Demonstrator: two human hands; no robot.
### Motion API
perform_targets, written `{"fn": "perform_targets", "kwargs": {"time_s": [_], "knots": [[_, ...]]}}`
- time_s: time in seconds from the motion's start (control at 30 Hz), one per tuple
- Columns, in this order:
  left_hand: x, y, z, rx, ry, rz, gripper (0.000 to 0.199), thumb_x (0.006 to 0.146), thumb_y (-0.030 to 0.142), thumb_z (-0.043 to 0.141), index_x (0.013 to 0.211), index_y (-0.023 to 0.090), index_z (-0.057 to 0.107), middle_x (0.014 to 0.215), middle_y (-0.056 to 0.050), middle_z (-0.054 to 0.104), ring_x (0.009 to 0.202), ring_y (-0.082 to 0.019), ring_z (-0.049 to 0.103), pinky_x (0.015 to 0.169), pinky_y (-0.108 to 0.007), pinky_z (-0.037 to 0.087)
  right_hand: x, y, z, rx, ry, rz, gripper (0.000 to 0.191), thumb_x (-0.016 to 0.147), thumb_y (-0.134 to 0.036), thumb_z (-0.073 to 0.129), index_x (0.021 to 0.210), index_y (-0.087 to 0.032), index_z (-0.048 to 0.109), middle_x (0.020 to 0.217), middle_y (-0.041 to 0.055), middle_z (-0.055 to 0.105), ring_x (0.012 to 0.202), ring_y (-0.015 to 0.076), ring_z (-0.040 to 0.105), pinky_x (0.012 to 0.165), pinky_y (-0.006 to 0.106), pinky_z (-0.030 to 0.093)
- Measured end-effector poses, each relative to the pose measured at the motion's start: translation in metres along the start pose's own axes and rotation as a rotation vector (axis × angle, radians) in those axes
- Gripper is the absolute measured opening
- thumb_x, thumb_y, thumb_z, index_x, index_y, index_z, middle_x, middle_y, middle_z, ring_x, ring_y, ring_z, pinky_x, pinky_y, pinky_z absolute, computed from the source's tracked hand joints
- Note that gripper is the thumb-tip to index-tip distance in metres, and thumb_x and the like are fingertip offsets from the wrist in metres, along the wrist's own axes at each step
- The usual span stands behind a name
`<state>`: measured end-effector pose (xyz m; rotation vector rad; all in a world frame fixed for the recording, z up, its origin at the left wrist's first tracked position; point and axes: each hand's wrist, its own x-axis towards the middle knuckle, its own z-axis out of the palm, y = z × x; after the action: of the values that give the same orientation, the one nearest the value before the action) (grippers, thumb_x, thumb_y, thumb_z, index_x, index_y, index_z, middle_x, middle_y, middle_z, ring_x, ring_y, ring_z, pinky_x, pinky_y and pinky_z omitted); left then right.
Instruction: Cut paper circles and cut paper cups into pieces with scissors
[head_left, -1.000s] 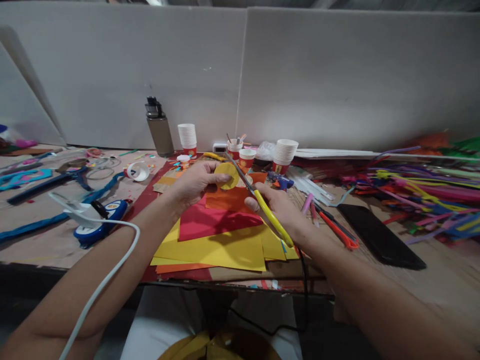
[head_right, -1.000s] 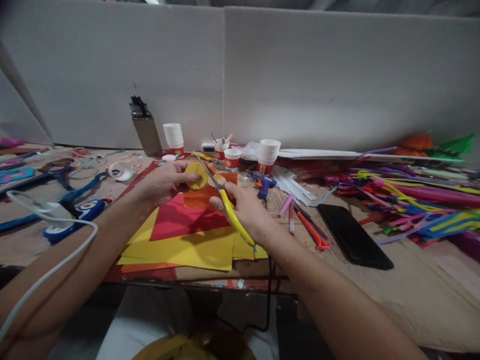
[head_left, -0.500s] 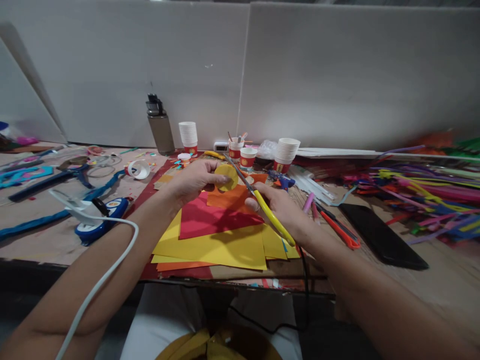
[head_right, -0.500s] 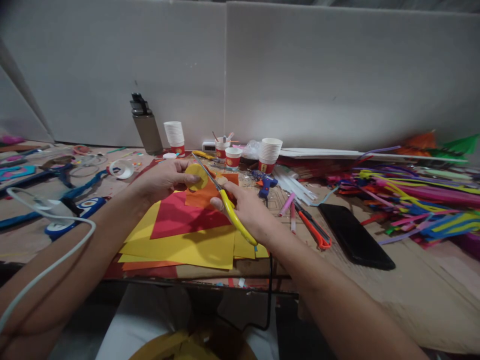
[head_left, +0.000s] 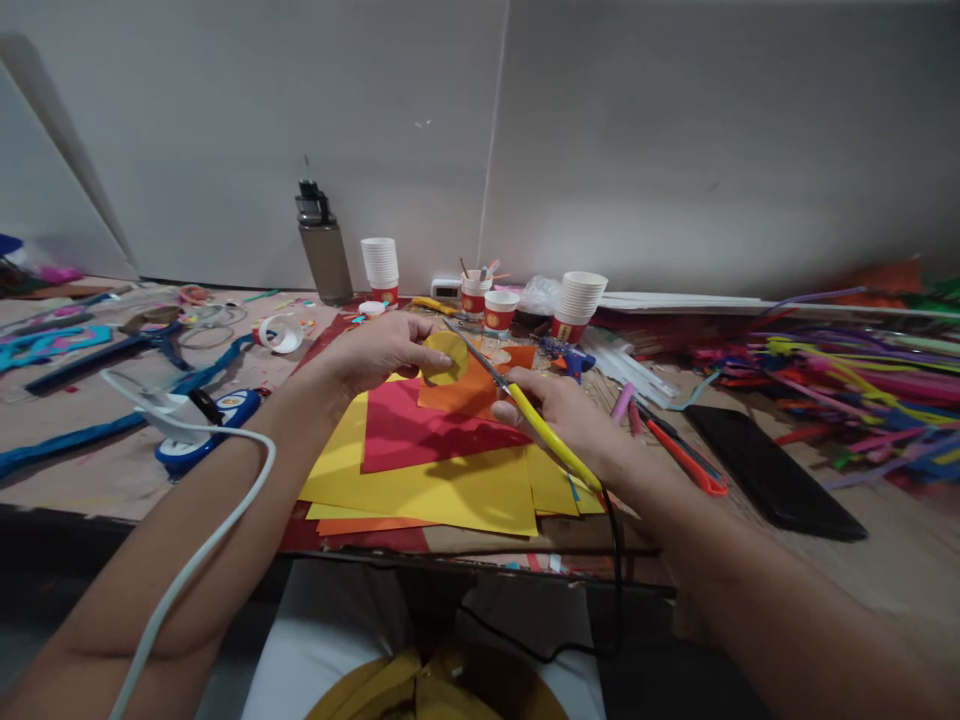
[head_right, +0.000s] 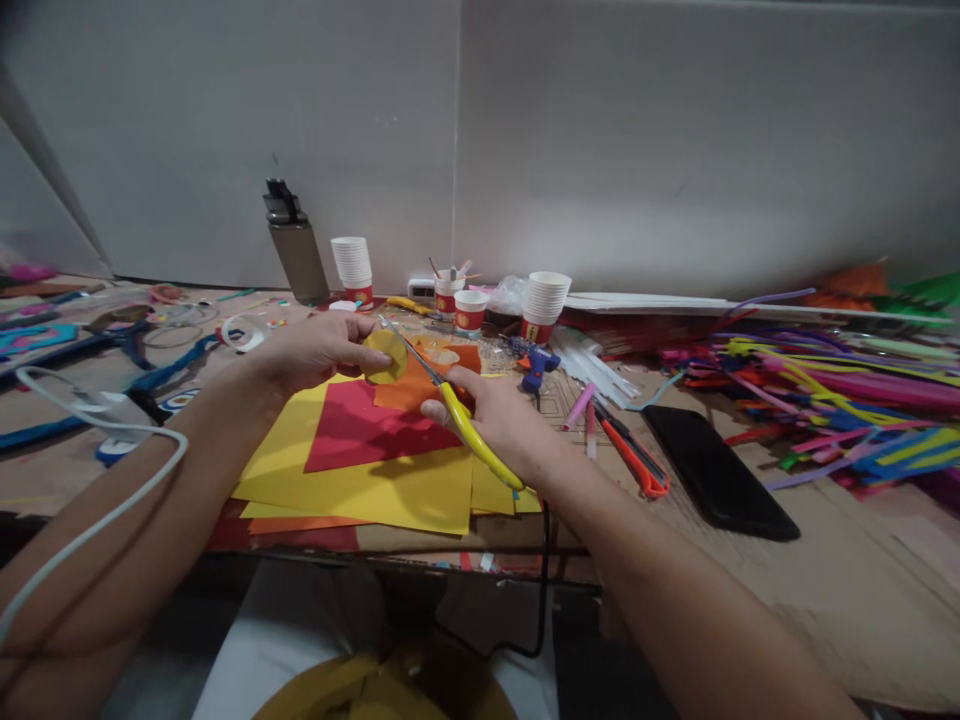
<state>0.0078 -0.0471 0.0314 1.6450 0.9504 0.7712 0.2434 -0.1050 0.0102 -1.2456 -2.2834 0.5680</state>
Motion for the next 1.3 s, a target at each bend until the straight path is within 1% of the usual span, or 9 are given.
{"fn": "perform_targets", "kwargs": {"time_s": [0.13, 0.27, 0.43, 0.5, 0.63, 0.83, 1.03, 1.1, 1.3], "knots": [[0.0002, 0.0005, -0.0016, -0.006, -0.029, -0.022, 0.012, 0.062, 0.019, 0.074, 0.07, 0.014, 0.066, 0.063, -0.003, 0.062, 0.052, -0.008, 0.052, 0.045, -0.019, 0.03, -0.0005, 0.0008, 0.0009, -0.02, -0.012, 0.004, 0.033, 0.085, -0.05, 0.054, 0.088, -0.017, 0.058, 0.075, -0.0006, 0.056, 0.066, 0.0136, 0.048, 0.061, 0.025, 0.032], [0.0002, 0.0012, -0.0015, -0.01, -0.028, -0.027, 0.01, 0.062, 0.018, 0.073, 0.067, 0.014, 0.066, 0.061, -0.002, 0.061, 0.051, -0.007, 0.051, 0.045, -0.018, 0.03, -0.0006, 0.0009, 0.0014, -0.01, -0.017, 0.02, 0.033, 0.085, -0.051, 0.053, 0.086, -0.018, 0.057, 0.073, -0.0009, 0.055, 0.063, 0.0131, 0.046, 0.058, 0.025, 0.031], [0.0004, 0.0008, 0.0012, 0.026, -0.037, 0.005, 0.01, 0.063, 0.019, 0.074, 0.068, 0.014, 0.066, 0.061, -0.003, 0.061, 0.051, -0.008, 0.051, 0.046, -0.019, 0.032, -0.0009, 0.0004, 0.0014, 0.031, -0.019, -0.019, 0.032, 0.087, -0.05, 0.052, 0.087, -0.018, 0.056, 0.078, 0.0005, 0.057, 0.069, 0.0144, 0.049, 0.061, 0.025, 0.033], [0.0003, 0.001, 0.0018, 0.045, -0.049, 0.009, 0.009, 0.063, 0.019, 0.074, 0.067, 0.014, 0.067, 0.061, -0.003, 0.061, 0.051, -0.008, 0.051, 0.047, -0.02, 0.033, -0.0011, -0.0006, 0.0011, 0.041, -0.016, -0.032, 0.032, 0.087, -0.05, 0.052, 0.088, -0.018, 0.056, 0.079, 0.0005, 0.057, 0.068, 0.014, 0.048, 0.061, 0.025, 0.033], [-0.0002, 0.0018, 0.0006, 0.076, -0.052, -0.002, 0.007, 0.063, 0.018, 0.074, 0.067, 0.014, 0.069, 0.062, -0.004, 0.062, 0.051, -0.008, 0.05, 0.046, -0.02, 0.031, -0.0008, -0.0027, 0.0006, 0.036, -0.026, -0.011, 0.034, 0.087, -0.051, 0.052, 0.089, -0.018, 0.058, 0.081, 0.0009, 0.058, 0.068, 0.0137, 0.048, 0.061, 0.025, 0.032], [0.0001, 0.0016, -0.003, 0.096, -0.084, -0.022, 0.006, 0.062, 0.017, 0.073, 0.064, 0.014, 0.069, 0.058, -0.003, 0.06, 0.05, -0.009, 0.048, 0.046, -0.021, 0.03, -0.0001, -0.0001, 0.0018, 0.008, -0.049, 0.02, 0.034, 0.085, -0.052, 0.053, 0.085, -0.018, 0.057, 0.075, -0.0002, 0.057, 0.065, 0.0136, 0.047, 0.059, 0.025, 0.031], [0.0005, 0.0004, -0.0054, 0.11, -0.05, -0.048, 0.008, 0.058, 0.016, 0.074, 0.057, 0.013, 0.067, 0.056, -0.004, 0.06, 0.048, -0.009, 0.048, 0.045, -0.022, 0.029, -0.0003, 0.0014, 0.0024, -0.001, -0.065, 0.024, 0.038, 0.085, -0.056, 0.051, 0.086, -0.019, 0.059, 0.074, 0.0002, 0.057, 0.065, 0.014, 0.048, 0.059, 0.026, 0.032], [0.0002, 0.0007, -0.0059, 0.121, -0.056, -0.044, 0.01, 0.058, 0.016, 0.075, 0.056, 0.013, 0.066, 0.055, -0.004, 0.059, 0.048, -0.01, 0.049, 0.046, -0.023, 0.03, -0.0003, 0.0015, 0.0024, -0.008, -0.07, 0.03, 0.039, 0.085, -0.058, 0.051, 0.087, -0.019, 0.059, 0.073, 0.0001, 0.057, 0.065, 0.0141, 0.049, 0.059, 0.026, 0.032], [-0.003, 0.004, -0.006, 0.169, -0.053, -0.045, 0.01, 0.058, 0.014, 0.073, 0.055, 0.014, 0.064, 0.053, -0.003, 0.058, 0.047, -0.01, 0.048, 0.045, -0.023, 0.028, -0.0005, 0.0001, 0.0022, -0.035, -0.069, 0.053, 0.039, 0.084, -0.057, 0.053, 0.081, -0.018, 0.058, 0.065, -0.0017, 0.053, 0.059, 0.0122, 0.046, 0.055, 0.025, 0.029]]}}
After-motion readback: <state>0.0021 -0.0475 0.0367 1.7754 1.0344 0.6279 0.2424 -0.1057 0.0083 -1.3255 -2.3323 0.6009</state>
